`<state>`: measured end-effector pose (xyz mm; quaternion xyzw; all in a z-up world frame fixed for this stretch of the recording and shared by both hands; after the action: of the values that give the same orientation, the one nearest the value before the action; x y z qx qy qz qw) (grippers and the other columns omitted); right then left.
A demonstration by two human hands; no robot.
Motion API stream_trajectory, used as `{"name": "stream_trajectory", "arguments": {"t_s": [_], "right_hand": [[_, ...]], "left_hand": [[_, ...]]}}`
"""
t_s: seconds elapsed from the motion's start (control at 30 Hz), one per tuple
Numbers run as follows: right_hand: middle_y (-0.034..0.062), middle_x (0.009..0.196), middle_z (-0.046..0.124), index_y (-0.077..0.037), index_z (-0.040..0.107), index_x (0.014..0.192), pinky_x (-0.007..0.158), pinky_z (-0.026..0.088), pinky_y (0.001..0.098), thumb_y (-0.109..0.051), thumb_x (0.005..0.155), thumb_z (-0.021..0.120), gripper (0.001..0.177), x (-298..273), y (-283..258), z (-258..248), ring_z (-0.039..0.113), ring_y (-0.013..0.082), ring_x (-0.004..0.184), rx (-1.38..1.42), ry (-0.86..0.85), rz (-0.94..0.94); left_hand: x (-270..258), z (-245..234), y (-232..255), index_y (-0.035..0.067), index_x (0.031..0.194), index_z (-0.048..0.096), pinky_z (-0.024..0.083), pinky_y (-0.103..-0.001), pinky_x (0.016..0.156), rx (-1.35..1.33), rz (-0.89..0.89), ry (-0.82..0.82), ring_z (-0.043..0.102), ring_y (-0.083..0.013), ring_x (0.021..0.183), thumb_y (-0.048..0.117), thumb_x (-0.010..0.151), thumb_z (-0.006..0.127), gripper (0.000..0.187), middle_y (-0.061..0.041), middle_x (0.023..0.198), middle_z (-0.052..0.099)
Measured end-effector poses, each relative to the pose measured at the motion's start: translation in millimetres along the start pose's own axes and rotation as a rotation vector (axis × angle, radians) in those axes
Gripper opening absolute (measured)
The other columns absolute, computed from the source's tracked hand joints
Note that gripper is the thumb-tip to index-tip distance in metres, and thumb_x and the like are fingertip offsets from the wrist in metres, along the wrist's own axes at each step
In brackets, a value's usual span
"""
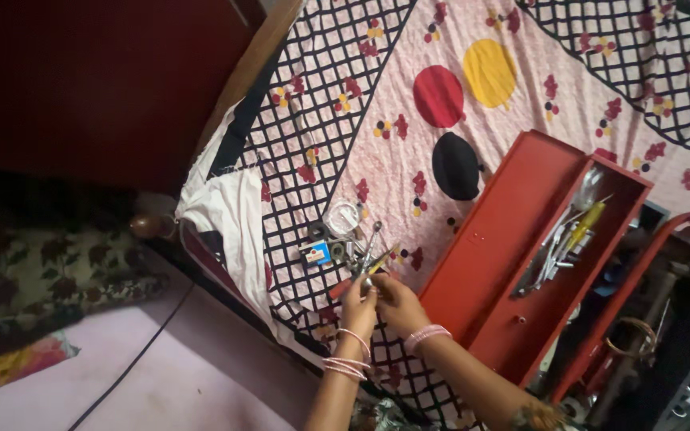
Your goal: The person removes various tools from a red toolbox, including wrenches, pliers, screwdrivers, and a tape measure, and places them on the bed. They then rearrange the tools inside the toolbox compartments.
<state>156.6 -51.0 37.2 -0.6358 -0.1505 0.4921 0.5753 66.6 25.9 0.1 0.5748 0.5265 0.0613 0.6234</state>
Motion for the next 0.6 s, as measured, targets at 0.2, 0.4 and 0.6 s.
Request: {"name": "stream_trajectory", "arguments": {"t_s": [0.2, 0.4, 0.6], "right_hand": [[0.0077, 0.131, 0.068, -0.001, 0.054, 0.139, 0.101, 0.051, 0.0283, 0.008, 0.088, 0.054, 0.051, 46.9, 70.7, 16.2, 0.065, 0.0155, 0.120, 0.137, 0.056, 0.116], [0.0112, 0.128, 0.070, 0.001, 0.060, 0.136, 0.098, 0.054, 0.0327, 0.003, 0.089, 0.056, 0.047, 43.5, 58.5, 19.5, 0.067, 0.0217, 0.115, -0.015, 0.001, 0.144], [0.0070, 0.130, 0.069, -0.003, 0.061, 0.136, 0.104, 0.052, 0.0321, -0.003, 0.092, 0.056, 0.044, -8.5, 0.1, -16.5, 0.066, 0.0183, 0.119, -0.105, -0.049, 0.186]], "left_hand": [[34.5, -15.4, -45.4, 0.003, 0.148, 0.052, 0.052, -0.029, 0.082, -0.120, -0.081, -0.040, 0.061, -0.0164, 0.096, 0.007, 0.101, 0.056, 0.047, -0.016, 0.114, 0.072], [44.7, -20.6, -69.6, 0.005, 0.155, 0.033, 0.055, -0.029, 0.086, -0.433, -0.184, 0.019, 0.066, -0.0158, 0.108, 0.005, 0.100, 0.049, 0.057, -0.008, 0.132, 0.065], [21.0, -6.0, -31.3, 0.004, 0.157, 0.037, 0.052, -0.029, 0.090, -0.338, -0.176, -0.063, 0.064, -0.0191, 0.108, 0.007, 0.102, 0.051, 0.057, -0.018, 0.132, 0.065]]}}
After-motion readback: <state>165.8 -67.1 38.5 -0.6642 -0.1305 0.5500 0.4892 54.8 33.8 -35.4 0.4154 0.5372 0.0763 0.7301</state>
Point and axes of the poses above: each hand's wrist, its own x-axis towards the middle knuckle, its own z-axis out of the palm, y = z × x, the point moved 7 cm from there along x, towards the middle knuckle
